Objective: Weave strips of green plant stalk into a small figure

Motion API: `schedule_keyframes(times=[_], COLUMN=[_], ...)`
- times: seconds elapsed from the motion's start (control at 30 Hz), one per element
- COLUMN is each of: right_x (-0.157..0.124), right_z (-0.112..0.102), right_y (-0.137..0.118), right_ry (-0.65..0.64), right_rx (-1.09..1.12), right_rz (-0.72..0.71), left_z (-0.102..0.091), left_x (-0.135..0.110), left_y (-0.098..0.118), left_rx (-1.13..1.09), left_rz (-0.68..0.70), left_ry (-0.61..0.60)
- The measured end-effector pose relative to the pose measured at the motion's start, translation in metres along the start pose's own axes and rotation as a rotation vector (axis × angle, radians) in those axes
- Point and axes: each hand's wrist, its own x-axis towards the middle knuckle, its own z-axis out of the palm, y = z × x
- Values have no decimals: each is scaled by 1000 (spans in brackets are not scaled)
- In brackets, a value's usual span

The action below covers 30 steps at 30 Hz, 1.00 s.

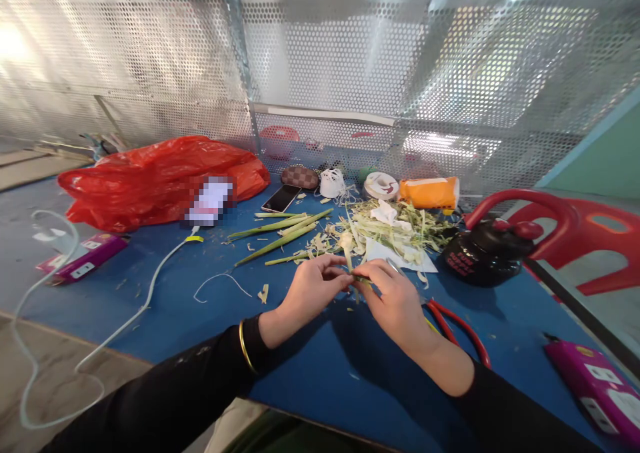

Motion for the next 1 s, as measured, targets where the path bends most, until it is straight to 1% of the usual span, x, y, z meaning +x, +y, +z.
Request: schedule_keyframes(times=[0.13,0.23,0.33,0.57,0.63,0.73,0.8,0.87,0.93,1.0], right_x=[1,2,3,2,2,2,3,4,4,1], right_z=[0,-1,-2,2,3,3,2,0,-2,-4], right_y=[-2,-3,-3,-1,1,4,6,5,2,-4], right_ry=[0,16,29,-11,-20,-28,-45,-91,-131,-138], right_rx=[19,55,101,165,124,-24,-127,-213,-267,-248], right_rz=[17,53,84,172,156,115,109,101,72,28], left_z=[3,3,3,2,1,-3,-8,-12,-16,-20], left_x=[1,0,0,3,5,5,5,4,1,-3], left_y=[-3,-3,-3,-2,0,3,7,12,17,22], left_rx=[-124,-165,-150,-53,-55,-3,92,158,176,186], left_rz=[-45,-57,-49,-54,-83,-100,-65,-10,39,69], left_ry=[27,25,11,-10,0,54,102,142,143,112])
